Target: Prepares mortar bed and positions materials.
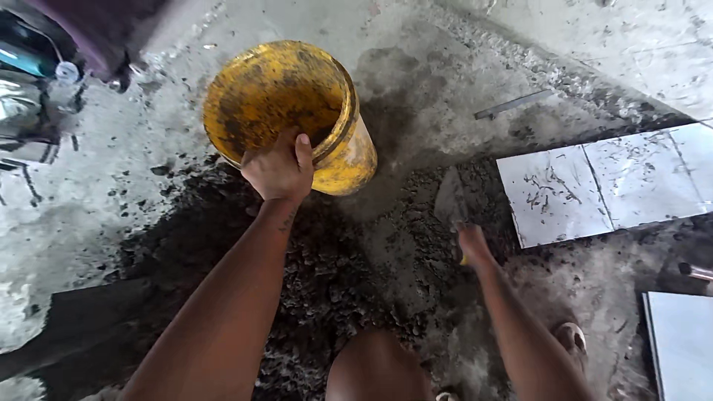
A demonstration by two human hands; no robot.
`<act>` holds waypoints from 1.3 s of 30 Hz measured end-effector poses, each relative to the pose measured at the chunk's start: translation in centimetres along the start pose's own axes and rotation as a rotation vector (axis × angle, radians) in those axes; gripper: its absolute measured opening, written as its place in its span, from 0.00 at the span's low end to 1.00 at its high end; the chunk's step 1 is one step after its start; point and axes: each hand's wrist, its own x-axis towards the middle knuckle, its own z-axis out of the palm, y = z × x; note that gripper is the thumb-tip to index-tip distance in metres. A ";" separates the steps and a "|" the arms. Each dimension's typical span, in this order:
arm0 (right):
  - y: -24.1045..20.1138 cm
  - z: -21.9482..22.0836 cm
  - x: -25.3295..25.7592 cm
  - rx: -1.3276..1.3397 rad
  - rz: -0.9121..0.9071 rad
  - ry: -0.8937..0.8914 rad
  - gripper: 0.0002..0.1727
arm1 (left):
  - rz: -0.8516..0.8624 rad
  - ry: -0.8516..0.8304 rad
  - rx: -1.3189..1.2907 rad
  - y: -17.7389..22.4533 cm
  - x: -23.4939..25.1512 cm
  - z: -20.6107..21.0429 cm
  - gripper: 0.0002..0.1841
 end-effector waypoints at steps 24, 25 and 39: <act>17.4 -3.5 -10.4 -0.554 -0.045 -0.483 0.26 | 0.005 -0.049 -0.043 0.2 -0.3 -0.6 0.44; 17.4 -3.3 -11.1 -0.579 -0.068 -0.512 0.26 | -0.002 -0.078 -0.052 0.4 -0.6 -0.8 0.45; 9.3 7.4 -8.8 -0.758 -0.197 -0.381 0.30 | -0.042 -0.026 -0.081 -0.1 -0.3 -0.5 0.29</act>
